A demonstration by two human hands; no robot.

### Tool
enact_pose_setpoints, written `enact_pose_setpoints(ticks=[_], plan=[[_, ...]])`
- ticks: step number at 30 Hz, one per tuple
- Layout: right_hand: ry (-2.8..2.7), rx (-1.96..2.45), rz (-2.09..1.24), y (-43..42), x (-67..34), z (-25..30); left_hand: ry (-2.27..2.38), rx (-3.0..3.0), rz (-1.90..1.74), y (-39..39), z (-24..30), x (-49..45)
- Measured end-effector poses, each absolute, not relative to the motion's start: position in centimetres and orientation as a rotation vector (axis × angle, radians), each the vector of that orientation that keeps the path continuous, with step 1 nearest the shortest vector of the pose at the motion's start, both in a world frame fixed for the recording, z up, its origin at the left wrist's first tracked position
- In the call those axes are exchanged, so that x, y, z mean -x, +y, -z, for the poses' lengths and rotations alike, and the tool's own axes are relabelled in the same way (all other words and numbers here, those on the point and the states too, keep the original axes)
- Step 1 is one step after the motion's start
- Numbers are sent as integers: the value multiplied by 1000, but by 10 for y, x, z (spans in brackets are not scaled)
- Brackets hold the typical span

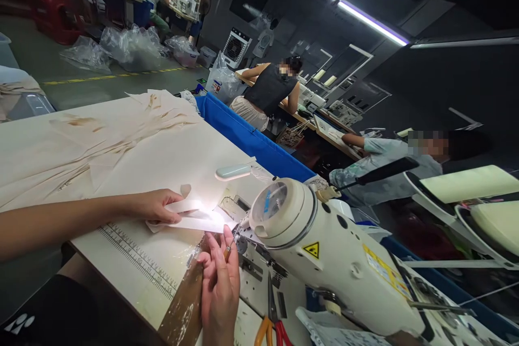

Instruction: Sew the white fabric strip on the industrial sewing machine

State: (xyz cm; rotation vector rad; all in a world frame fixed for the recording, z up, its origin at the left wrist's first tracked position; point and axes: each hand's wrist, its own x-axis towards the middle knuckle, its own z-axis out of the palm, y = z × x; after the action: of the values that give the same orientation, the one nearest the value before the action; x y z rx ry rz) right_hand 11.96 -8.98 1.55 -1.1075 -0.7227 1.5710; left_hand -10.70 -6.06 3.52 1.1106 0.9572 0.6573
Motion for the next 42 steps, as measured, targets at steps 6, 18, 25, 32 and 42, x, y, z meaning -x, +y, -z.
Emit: enact_pose_setpoints(ticks=[6, 18, 25, 32, 42], plan=[[-866, 1207, -1544, -91, -124, -9, 952, -1094, -673, -61, -33, 107], [-1987, 1255, -572, -73, -117, -12, 806, -864, -777, -58, -33, 117], [-1866, 1360, -845, -46, -122, -3, 796, -576, -1098, -49, -22, 115], [-1663, 1427, -900, -45, -126, 5, 849, -310, -1165, -47, -28, 107], [-1804, 1443, -834, -49, -125, 2, 838, -245, -1197, -45, -31, 110]])
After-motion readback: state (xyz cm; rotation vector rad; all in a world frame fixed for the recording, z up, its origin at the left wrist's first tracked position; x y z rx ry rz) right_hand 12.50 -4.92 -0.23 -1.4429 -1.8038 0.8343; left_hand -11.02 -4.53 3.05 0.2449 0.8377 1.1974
